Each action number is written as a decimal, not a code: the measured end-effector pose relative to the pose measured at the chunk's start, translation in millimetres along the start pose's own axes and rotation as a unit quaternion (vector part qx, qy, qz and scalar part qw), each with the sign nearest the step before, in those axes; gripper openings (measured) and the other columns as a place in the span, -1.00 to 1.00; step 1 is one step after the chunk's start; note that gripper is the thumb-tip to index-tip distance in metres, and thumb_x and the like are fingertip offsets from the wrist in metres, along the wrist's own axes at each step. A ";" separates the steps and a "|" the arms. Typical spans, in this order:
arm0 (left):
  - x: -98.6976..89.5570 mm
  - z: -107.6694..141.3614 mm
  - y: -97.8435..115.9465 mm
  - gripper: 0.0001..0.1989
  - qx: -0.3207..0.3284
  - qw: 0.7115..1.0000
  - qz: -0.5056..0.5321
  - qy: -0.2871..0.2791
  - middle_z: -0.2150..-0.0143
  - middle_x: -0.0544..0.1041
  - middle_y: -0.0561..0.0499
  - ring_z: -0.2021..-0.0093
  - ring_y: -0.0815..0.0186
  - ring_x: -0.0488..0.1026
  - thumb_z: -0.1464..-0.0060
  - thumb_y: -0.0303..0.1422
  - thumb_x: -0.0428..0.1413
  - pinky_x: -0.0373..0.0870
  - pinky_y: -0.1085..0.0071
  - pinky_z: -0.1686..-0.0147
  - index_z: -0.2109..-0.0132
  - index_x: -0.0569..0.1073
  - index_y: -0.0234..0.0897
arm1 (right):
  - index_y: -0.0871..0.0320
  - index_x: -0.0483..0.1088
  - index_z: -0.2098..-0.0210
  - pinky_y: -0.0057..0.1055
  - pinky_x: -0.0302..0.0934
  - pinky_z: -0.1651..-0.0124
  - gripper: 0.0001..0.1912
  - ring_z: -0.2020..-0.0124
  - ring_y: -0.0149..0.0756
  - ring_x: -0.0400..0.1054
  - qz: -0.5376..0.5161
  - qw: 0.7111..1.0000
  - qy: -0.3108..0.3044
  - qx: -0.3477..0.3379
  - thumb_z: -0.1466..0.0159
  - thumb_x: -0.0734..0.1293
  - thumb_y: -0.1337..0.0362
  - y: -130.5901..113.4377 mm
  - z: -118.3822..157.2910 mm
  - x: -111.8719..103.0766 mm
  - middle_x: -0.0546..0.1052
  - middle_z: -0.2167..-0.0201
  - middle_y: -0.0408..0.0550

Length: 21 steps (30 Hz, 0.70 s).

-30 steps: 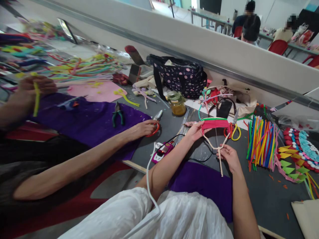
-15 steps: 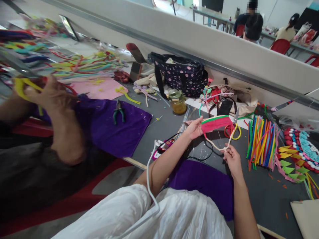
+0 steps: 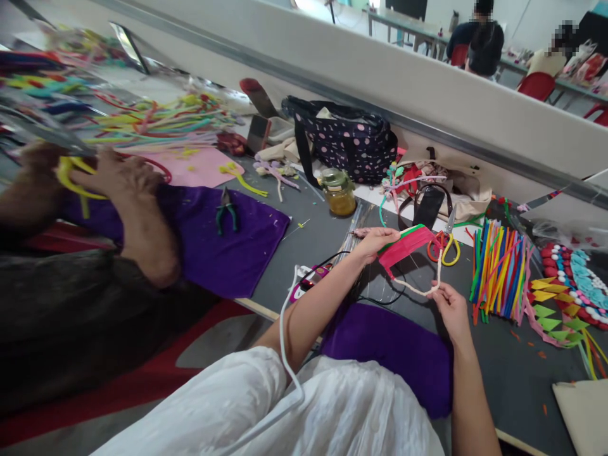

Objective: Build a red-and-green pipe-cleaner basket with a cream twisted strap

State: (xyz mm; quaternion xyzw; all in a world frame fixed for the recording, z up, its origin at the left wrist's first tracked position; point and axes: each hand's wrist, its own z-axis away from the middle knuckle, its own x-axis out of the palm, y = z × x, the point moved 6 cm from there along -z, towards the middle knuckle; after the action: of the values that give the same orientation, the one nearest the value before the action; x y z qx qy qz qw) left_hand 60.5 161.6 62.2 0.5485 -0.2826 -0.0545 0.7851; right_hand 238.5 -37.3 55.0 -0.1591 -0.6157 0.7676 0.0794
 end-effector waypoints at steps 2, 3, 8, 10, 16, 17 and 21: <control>0.5 -0.8 0.2 -0.65 -0.003 1.000 -0.001 -0.001 0.48 0.56 -0.01 0.46 0.36 0.42 0.33 -0.22 0.37 0.29 0.46 0.39 0.39 0.58 -0.40 | 0.20 0.42 0.04 -0.52 -0.02 0.58 -0.50 0.62 -0.49 0.14 -0.018 1.000 0.000 0.011 -0.11 0.41 0.05 0.4 1.3 2.4 0.57 0.40 -0.04; 0.2 -1.6 0.7 -0.65 -0.003 1.000 -0.001 0.001 0.48 0.56 -0.01 0.46 0.36 0.42 0.33 -0.22 0.37 0.28 0.46 0.39 0.39 0.58 -0.40 | 0.20 0.42 0.05 -0.53 -0.04 0.58 -0.51 0.62 -0.50 0.11 -0.027 0.999 -0.002 0.016 -0.10 0.41 0.06 0.8 2.2 4.2 0.57 0.41 -0.05; -2.5 -8.6 3.9 -0.64 -0.009 1.000 0.026 -0.005 0.51 0.55 -0.01 0.50 0.36 0.42 0.26 -0.18 0.36 0.31 0.46 0.40 0.41 0.55 -0.42 | 0.17 0.44 0.12 -0.58 -0.13 0.64 -0.57 0.65 -0.56 0.04 -0.092 0.995 -0.015 0.038 -0.08 0.45 0.11 6.1 5.8 16.2 0.55 0.41 -0.08; 0.8 -10.0 -1.3 -0.56 -0.048 0.993 0.098 -0.045 0.41 0.59 -0.10 0.42 0.28 0.49 0.10 -0.06 0.25 0.37 0.39 0.32 0.31 0.55 -0.43 | 0.16 0.44 0.14 -0.60 -0.13 0.65 -0.60 0.63 -0.55 0.09 -0.145 0.988 -0.004 0.043 -0.06 0.46 0.13 8.9 4.5 21.9 0.54 0.40 -0.09; 23.0 5.7 -40.0 -0.38 -0.113 0.936 0.302 -0.138 0.00 0.51 -0.33 0.00 0.11 0.48 -0.19 0.06 -0.16 0.34 0.15 0.01 0.04 0.42 -0.44 | 0.09 0.42 0.11 -0.58 0.21 0.51 -0.56 0.48 -0.50 0.32 -0.293 0.954 0.038 0.042 0.00 0.48 0.26 16.1 -7.1 54.5 0.56 0.17 -0.05; 28.0 10.4 -49.2 -0.38 -0.118 0.933 0.308 -0.143 -0.03 0.49 -0.34 -0.03 0.11 0.46 -0.20 0.05 -0.17 0.34 0.15 -0.01 0.01 0.41 -0.45 | 0.08 0.41 0.11 -0.58 0.23 0.49 -0.55 0.46 -0.49 0.35 -0.301 0.952 0.040 0.044 0.00 0.48 0.27 17.6 -9.3 61.0 0.55 0.14 -0.05; 46.8 31.5 -82.1 -0.61 -0.138 0.951 0.237 -0.140 0.07 0.54 -0.23 0.14 0.25 0.51 -0.13 -0.17 0.09 0.40 0.35 0.14 0.01 0.43 -0.39 | 0.09 0.42 0.14 -0.54 0.29 0.40 -0.58 0.35 -0.43 0.44 -0.306 0.950 0.050 0.039 0.02 0.48 0.28 21.8 -19.3 78.2 0.54 0.10 -0.06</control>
State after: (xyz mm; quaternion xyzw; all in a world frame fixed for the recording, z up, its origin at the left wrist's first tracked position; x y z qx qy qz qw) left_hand 102.1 84.8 14.5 0.3389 -0.5009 0.0186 0.7962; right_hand 173.5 0.3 18.7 0.0026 -0.5994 0.7211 0.3475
